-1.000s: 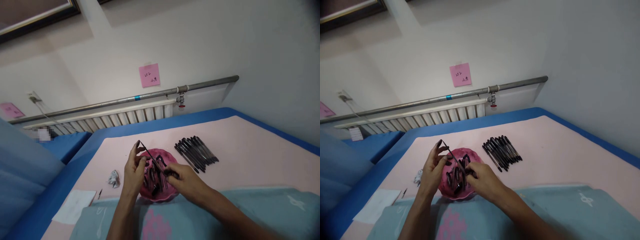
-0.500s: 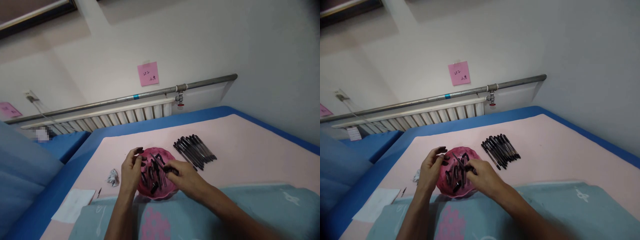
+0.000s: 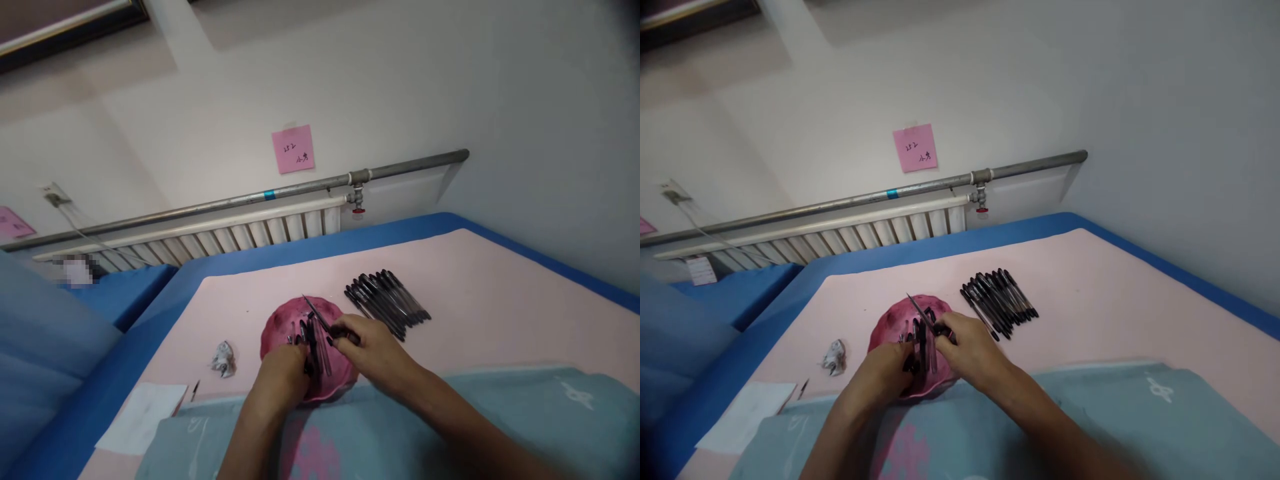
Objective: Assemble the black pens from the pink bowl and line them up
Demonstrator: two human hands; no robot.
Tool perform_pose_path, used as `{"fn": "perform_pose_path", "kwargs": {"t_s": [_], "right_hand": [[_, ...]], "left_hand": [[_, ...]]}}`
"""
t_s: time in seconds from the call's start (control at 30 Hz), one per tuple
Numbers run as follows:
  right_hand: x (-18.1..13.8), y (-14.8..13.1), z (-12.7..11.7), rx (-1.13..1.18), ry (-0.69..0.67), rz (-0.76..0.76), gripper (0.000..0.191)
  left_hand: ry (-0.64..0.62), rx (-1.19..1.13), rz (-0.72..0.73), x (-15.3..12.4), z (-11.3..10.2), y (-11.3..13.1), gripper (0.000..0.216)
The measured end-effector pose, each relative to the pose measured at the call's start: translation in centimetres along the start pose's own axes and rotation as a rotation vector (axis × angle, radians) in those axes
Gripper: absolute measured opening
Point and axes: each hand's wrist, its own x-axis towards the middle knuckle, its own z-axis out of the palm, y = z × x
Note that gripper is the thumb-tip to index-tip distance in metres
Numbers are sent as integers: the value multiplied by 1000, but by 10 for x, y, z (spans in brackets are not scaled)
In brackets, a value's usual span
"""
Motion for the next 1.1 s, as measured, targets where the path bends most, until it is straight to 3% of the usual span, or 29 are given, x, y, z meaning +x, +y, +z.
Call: {"fn": "perform_pose_path", "kwargs": {"t_s": [0.1, 0.3, 0.4, 0.83, 1.1], "right_hand": [[0, -1, -1, 7, -12, -11, 16], [-3, -9, -1, 29, -125, -64, 21], [-6, -10, 2, 2, -164, -80, 24], [-6, -7, 5, -18, -164, -97, 22], [-7, -11, 6, 49, -151, -67, 22]], "left_hand": [[-18, -75, 5, 5, -13, 1, 16], [197, -850, -220, 11, -39, 10, 21], [272, -1049, -283, 12, -41, 10, 24], [142, -974, -215, 7, -34, 18, 27], [11, -962, -187, 7, -19, 21, 21]]}}
